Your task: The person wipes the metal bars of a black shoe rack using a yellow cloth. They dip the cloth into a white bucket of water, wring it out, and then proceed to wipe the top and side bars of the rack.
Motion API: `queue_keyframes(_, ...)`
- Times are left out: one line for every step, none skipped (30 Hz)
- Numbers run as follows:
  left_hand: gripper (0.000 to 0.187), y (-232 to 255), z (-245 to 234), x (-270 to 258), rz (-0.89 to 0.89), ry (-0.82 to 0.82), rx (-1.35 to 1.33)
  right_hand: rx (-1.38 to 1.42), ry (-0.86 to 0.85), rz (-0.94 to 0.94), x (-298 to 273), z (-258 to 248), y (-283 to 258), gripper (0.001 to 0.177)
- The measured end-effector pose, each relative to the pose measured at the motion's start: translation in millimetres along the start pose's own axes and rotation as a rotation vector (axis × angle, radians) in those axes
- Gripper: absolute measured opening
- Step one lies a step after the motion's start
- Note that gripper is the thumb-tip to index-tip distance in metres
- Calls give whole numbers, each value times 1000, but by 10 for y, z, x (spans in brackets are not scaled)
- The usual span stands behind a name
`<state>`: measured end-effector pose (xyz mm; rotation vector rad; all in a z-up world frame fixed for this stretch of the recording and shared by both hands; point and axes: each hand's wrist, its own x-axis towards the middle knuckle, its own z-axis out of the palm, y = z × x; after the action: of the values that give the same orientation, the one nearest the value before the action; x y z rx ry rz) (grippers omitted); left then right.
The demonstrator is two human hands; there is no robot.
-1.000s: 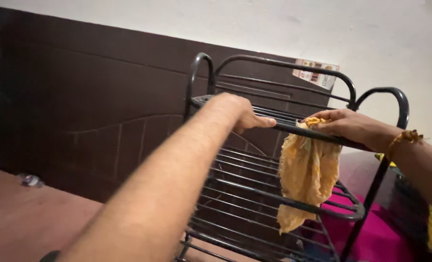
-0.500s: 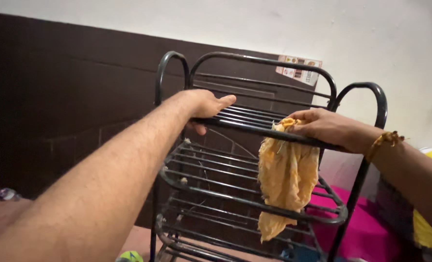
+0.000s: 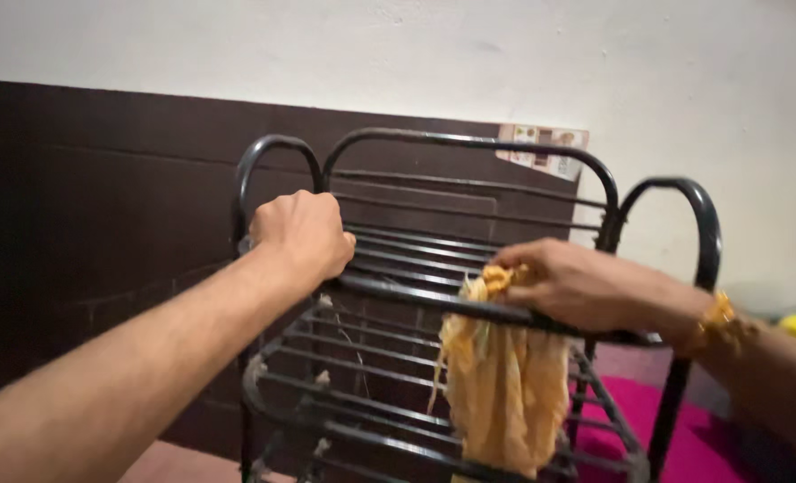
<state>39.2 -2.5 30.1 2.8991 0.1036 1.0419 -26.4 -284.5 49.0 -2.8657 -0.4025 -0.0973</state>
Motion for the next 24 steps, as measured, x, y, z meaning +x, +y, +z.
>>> queue_keyframes(43, -45, 19, 4, 24, 101, 42, -45, 12, -20, 19, -12, 19, 49)
queue_keyframes(46, -85, 38, 21, 48, 201, 85, 35, -22, 16, 38, -45, 40, 45)
queue_keyframes(51, -128, 90, 46, 3, 209, 78, 125, -62, 60, 52, -42, 72, 42)
queue_keyframes(56, -183, 137, 80, -42, 218, 73, 215, -102, 105, 79, -26, 91, 40)
queue_keyframes(63, -210, 159, 121, -90, 231, 62, 238, -90, 70, 80, -11, 104, 40)
queue_keyframes(59, -233, 177, 162, -117, 135, 60, 262, -77, 35, 62, 22, 115, 40)
queue_keyframes(56, -248, 224, 181, -140, 33, 56, 288, -68, 9, 40, 50, 132, 41)
queue_keyframes(52, -254, 269, 193, -164, -70, 52, 300, -67, 11, 34, 53, 139, 40)
queue_keyframes(48, -270, 282, 205, -159, -73, 52, 314, -63, 8, 41, 44, 117, 40)
queue_keyframes(44, -285, 291, 194, -155, -76, 51, 327, -59, 6, 34, 33, 101, 40)
queue_keyframes(40, -292, 301, 171, -150, -77, 51, 354, -68, -13, 29, 35, 99, 39)
queue_keyframes(36, -284, 307, 159, -150, -93, 51, 380, -77, -31, 35, 44, 97, 39)
queue_keyframes(34, -284, 305, 152, -155, -108, 56, 408, -90, -55, 40, 53, 97, 38)
queue_keyframes(31, -289, 305, 131, -160, -124, 61, 393, -81, -52, 24, 58, 109, 37)
queue_keyframes(30, -291, 305, 98, -156, -80, 56, 374, -70, -54, 15, 50, 115, 36)
queue_keyframes(29, -284, 310, 56, -152, -37, 51, 354, -58, -56, 4, 43, 115, 34)
queue_keyframes(28, -285, 290, 75, -143, 21, 43, 343, -33, -92, 5, 23, 103, 36)
queue_keyframes(25, -306, 255, 106, -158, 12, 36, 332, -8, -127, 0, 21, 84, 38)
queue_keyframes(22, -303, 250, 86, -172, -12, 25, 321, 5, -152, -46, 32, 90, 40)
queue_keyframes(21, -293, 254, 58, -187, -36, 14, 328, -20, -143, -83, 40, 93, 41)
queue_keyframes(19, -290, 249, 60, -194, -15, 14, 333, -34, -139, -83, 32, 83, 41)
queue_keyframes(18, -296, 246, 54, -202, 7, 14, 338, -48, -135, -84, 23, 71, 42)
queue_keyframes(17, -290, 254, 38, -212, 26, 12, 332, -41, -134, -98, 13, 61, 42)
queue_keyframes(17, -279, 255, 54, -216, 0, 11, 326, -33, -133, -112, 5, 58, 42)
